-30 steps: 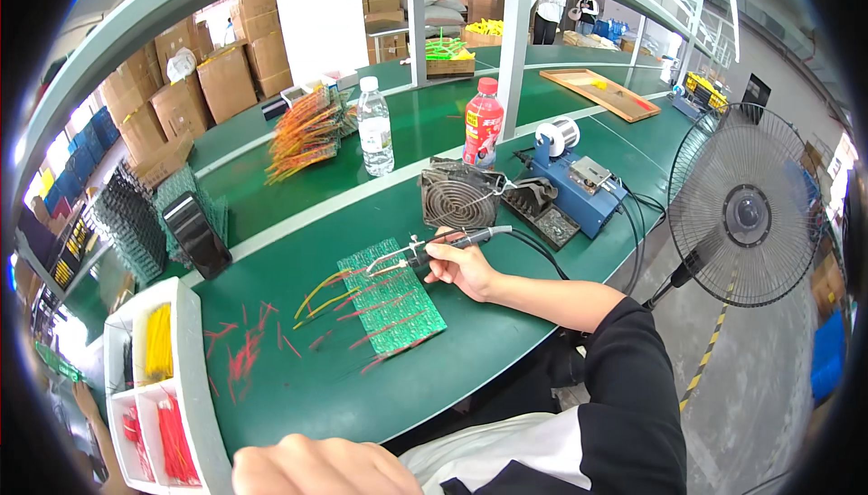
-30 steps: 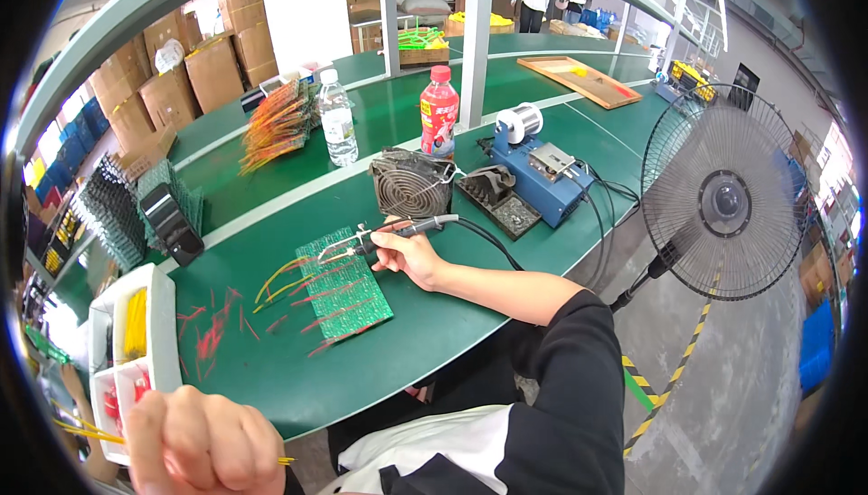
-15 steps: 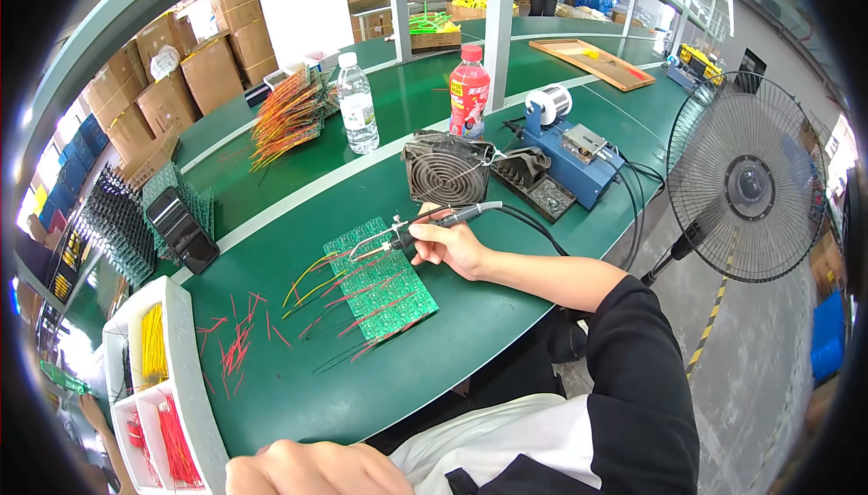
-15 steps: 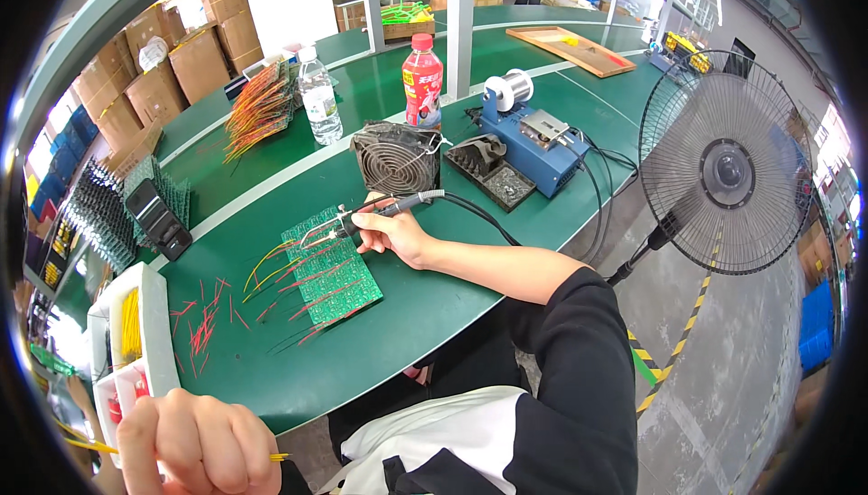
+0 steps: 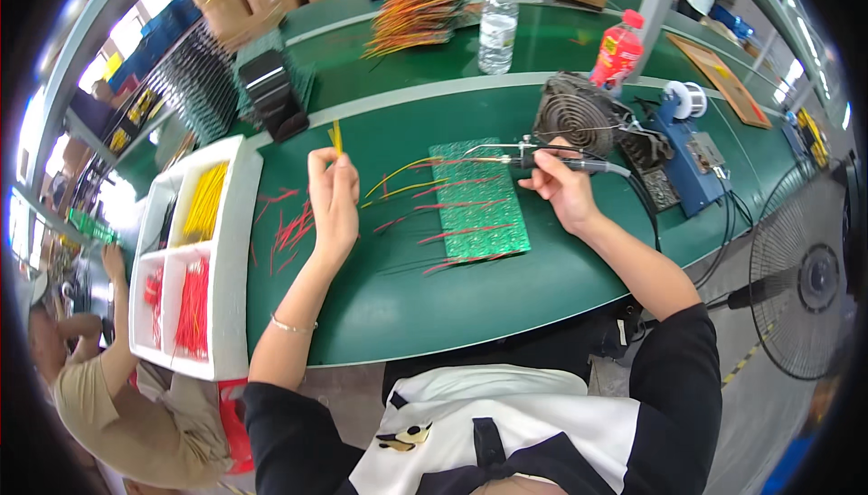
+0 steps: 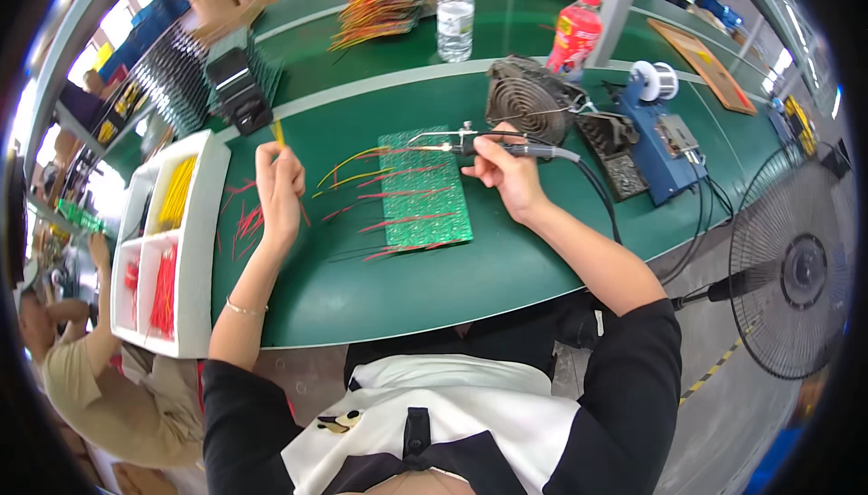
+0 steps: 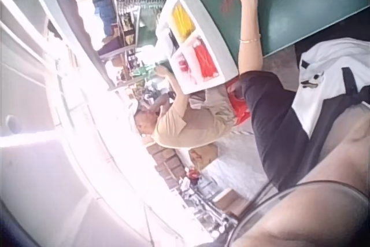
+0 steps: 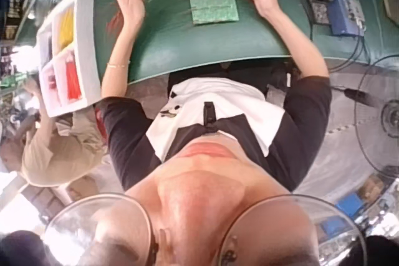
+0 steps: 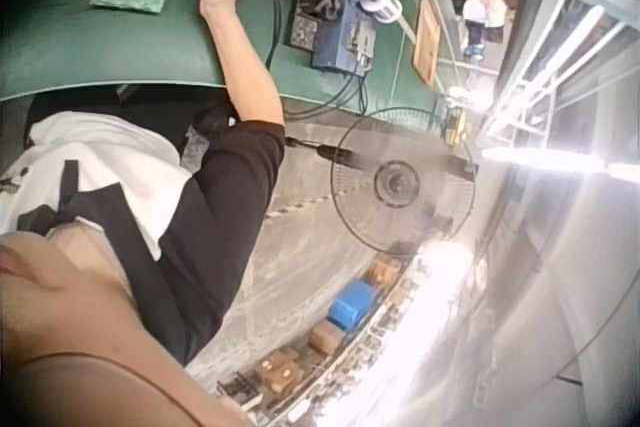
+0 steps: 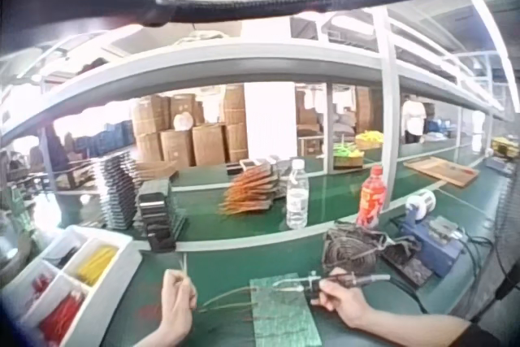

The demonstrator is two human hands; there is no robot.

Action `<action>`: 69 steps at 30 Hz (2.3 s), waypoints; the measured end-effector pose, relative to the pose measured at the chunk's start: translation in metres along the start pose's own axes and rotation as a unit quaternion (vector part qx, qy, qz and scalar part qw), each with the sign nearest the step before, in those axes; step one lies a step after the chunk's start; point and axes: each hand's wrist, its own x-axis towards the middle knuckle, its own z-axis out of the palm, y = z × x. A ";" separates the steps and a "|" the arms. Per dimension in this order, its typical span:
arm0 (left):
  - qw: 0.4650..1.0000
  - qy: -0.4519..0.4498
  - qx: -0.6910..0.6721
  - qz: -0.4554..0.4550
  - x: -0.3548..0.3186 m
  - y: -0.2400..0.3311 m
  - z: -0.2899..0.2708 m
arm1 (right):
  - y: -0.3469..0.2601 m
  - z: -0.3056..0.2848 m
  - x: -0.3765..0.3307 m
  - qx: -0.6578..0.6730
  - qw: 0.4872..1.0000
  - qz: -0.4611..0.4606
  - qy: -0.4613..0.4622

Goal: The person solders wires onto a circuit board using a soldering iron, taking red, black, and yellow wires from a container and attaching them one by one to the board.

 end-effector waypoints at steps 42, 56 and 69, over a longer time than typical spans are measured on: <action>0.992 -0.069 -0.038 -0.099 -0.014 -0.013 0.008 | 0.002 0.007 -0.002 -0.044 0.997 0.043 -0.039; 0.992 -0.067 -0.044 -0.102 -0.014 -0.013 0.007 | 0.001 0.008 -0.002 -0.046 0.997 0.048 -0.049; 0.992 -0.073 -0.048 -0.091 -0.013 -0.010 0.010 | -0.016 0.004 -0.009 -0.055 0.997 -0.042 0.021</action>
